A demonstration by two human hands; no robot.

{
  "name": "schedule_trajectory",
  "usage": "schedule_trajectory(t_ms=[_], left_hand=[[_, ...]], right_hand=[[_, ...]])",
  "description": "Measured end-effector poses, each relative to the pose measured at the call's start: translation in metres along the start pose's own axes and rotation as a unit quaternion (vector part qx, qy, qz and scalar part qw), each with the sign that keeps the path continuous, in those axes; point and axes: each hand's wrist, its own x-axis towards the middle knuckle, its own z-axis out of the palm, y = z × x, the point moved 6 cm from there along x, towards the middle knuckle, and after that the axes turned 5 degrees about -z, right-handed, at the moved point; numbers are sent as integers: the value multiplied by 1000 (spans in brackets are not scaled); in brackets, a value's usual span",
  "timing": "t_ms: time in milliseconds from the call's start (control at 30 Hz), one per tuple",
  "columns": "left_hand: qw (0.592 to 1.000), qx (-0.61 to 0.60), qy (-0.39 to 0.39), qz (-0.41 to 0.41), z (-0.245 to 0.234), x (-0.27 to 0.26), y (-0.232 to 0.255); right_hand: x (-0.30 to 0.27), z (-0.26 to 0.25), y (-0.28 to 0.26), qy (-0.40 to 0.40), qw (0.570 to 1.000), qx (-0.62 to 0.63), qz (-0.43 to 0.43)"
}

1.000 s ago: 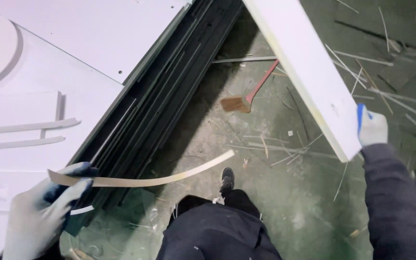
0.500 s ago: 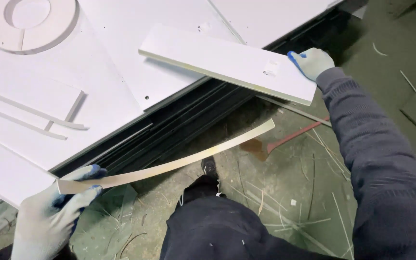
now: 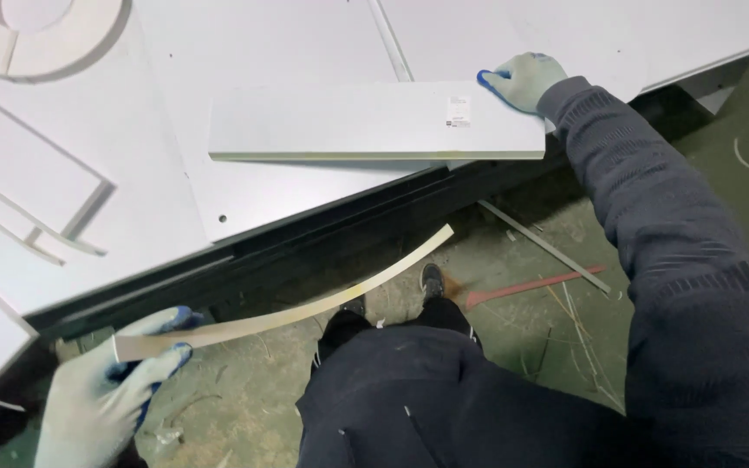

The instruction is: The person uses a spray gun to apply adhesive to a thin strip of edge banding. They then pick up the strip and carefully align it with the edge of a white cabinet door, pressing it down firmly with their gloved hands to secure it in place.

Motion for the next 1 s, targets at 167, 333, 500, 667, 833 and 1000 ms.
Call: schedule_trajectory(t_ms=[167,333,500,667,833,1000], left_hand=[[996,19,47,-75,64,-31,46],[996,-4,79,-49,124,-56,57],[992,-55,99,-46,149,-72,94],[990,55,128,-26,141,-68,99],[991,-116,70,10,124,-53,119],[994,-62,29,-91,100,8,62]], right_hand=[[55,16,13,-19,997,6,-76],[100,34,33,-6,984,-5,-179],[113,27,20,-23,970,-86,-225],[92,5,21,10,945,-195,-262],[4,-38,62,79,869,343,-348],[-97,-19,75,-7,867,329,-374]])
